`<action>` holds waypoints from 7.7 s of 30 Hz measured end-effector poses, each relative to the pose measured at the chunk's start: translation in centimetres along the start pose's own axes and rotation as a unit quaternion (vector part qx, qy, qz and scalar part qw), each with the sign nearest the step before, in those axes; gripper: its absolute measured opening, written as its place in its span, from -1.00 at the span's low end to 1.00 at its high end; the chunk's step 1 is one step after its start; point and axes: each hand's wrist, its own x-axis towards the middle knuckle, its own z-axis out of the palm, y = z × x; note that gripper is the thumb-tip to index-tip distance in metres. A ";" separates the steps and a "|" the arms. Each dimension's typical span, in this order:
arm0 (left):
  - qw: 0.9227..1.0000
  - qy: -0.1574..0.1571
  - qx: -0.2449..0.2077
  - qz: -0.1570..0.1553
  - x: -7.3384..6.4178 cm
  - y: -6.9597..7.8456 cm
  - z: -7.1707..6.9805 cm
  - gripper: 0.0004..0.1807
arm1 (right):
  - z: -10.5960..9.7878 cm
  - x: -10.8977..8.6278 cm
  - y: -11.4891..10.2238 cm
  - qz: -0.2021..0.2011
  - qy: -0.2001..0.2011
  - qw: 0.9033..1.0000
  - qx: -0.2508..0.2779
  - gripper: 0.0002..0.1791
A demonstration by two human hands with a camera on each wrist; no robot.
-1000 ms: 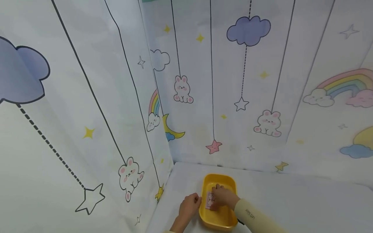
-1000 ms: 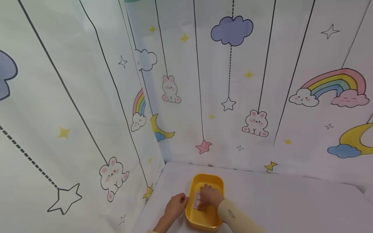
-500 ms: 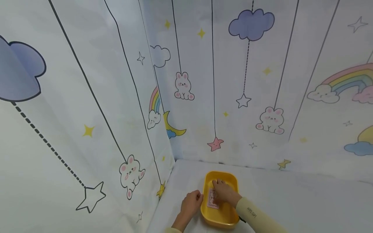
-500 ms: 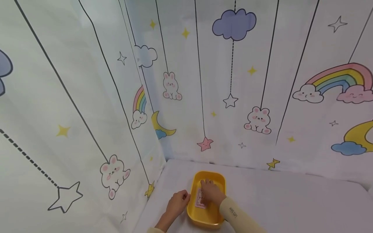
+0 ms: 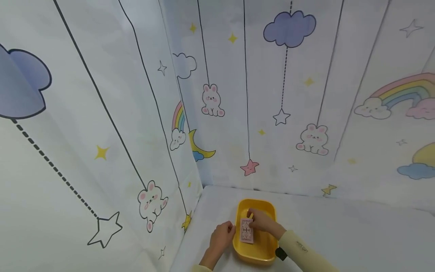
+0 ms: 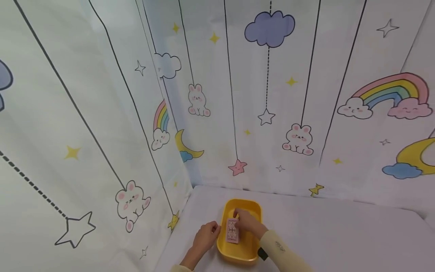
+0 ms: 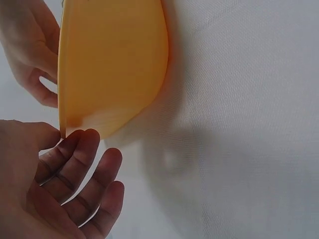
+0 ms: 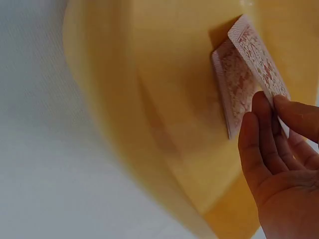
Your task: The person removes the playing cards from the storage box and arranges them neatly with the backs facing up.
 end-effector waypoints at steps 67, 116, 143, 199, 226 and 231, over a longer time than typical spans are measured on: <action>1.000 0.004 0.007 -0.006 -0.3 -0.1 0.4 -0.75 | -6.3 -10.0 11.6 0.041 0.214 0.972 -0.093 -0.80; 1.000 -0.011 0.011 0.018 0.2 1.2 1.2 -0.74 | -0.3 -0.4 1.6 0.007 0.009 0.998 -0.063 -0.61; 0.999 0.003 0.032 0.033 -0.2 -0.2 0.0 -0.75 | -8.1 -10.4 10.1 0.042 0.118 0.983 0.137 -0.58; 0.997 0.034 0.036 0.058 -1.0 0.1 0.1 -0.73 | -5.5 -15.0 17.4 0.060 0.179 0.973 -0.132 -0.81; 0.999 0.022 0.012 0.040 -0.8 -0.4 0.0 -0.74 | -6.8 -9.5 5.8 -0.035 0.226 0.968 -0.098 -0.61; 0.999 0.019 -0.004 0.043 -0.9 -0.3 -0.1 -0.74 | -5.8 -5.2 0.1 -0.037 0.124 0.983 -0.129 -0.60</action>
